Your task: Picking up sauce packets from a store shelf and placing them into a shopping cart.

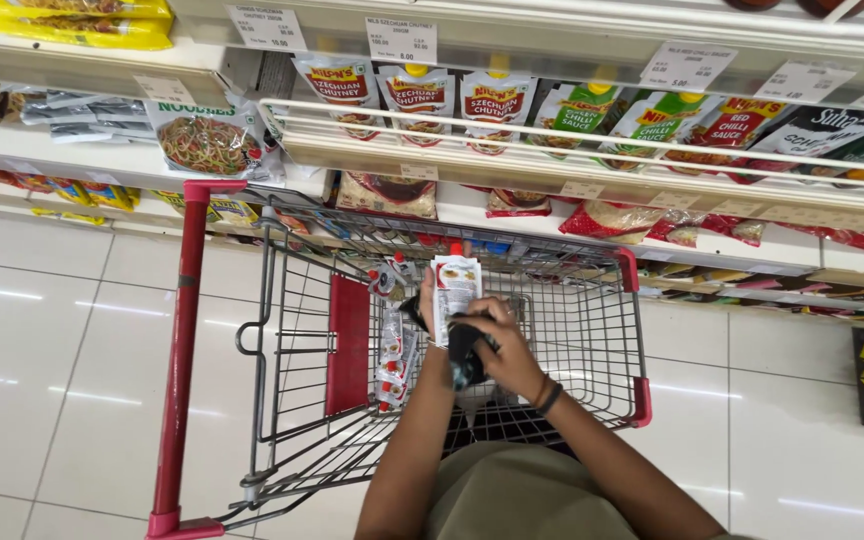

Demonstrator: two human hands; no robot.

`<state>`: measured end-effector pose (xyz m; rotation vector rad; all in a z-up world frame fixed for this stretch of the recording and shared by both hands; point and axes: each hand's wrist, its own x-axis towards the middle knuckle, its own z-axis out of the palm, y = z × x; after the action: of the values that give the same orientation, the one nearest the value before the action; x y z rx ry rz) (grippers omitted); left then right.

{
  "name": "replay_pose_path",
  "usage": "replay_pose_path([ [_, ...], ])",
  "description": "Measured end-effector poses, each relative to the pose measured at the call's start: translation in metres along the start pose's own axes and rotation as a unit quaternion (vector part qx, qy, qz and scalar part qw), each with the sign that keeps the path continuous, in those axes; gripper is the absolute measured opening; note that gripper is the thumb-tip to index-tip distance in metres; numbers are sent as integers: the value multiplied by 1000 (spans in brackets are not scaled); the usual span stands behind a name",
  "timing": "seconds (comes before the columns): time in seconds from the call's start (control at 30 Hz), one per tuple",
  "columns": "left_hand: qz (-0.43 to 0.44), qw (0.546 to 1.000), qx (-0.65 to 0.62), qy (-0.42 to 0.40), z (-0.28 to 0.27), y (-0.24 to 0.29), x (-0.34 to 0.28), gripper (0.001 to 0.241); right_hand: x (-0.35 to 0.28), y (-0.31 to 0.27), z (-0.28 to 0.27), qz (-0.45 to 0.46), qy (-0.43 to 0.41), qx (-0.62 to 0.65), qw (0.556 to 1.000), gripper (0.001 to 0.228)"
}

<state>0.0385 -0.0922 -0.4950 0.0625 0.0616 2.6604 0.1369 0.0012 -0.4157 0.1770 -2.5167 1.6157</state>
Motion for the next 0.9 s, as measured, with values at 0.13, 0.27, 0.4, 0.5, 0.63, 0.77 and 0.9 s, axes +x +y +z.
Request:
replay_pose_path([
  [0.13, -46, 997, -11, 56, 46, -7, -4, 63, 27, 9, -14, -54, 16, -66, 996, 48],
  [0.27, -95, 978, 63, 176, 14, -21, -6, 53, 44, 28, -24, 0, 98, -142, 985, 43],
  [0.4, 58, 984, 42, 165, -37, -19, 9, 45, 9, 61, -21, 25, 7, 54, 998, 34],
  [0.5, 24, 916, 50, 396, 34, -5, 7, 41, -4, 54, -34, 246, -1, 359, 900, 50],
  [0.63, 25, 924, 92, 369, -42, -27, 6, 33, 16, -11, -33, 80, 24, 189, 978, 61],
  [0.77, -19, 969, -40, 245, -98, -34, 12, 34, 16, -8, -33, -22, 2, 8, 1000, 55],
  [0.9, -39, 948, -29, 316, -88, -27, 19, 39, 6, 14, -40, 38, -21, 39, 998, 50],
])
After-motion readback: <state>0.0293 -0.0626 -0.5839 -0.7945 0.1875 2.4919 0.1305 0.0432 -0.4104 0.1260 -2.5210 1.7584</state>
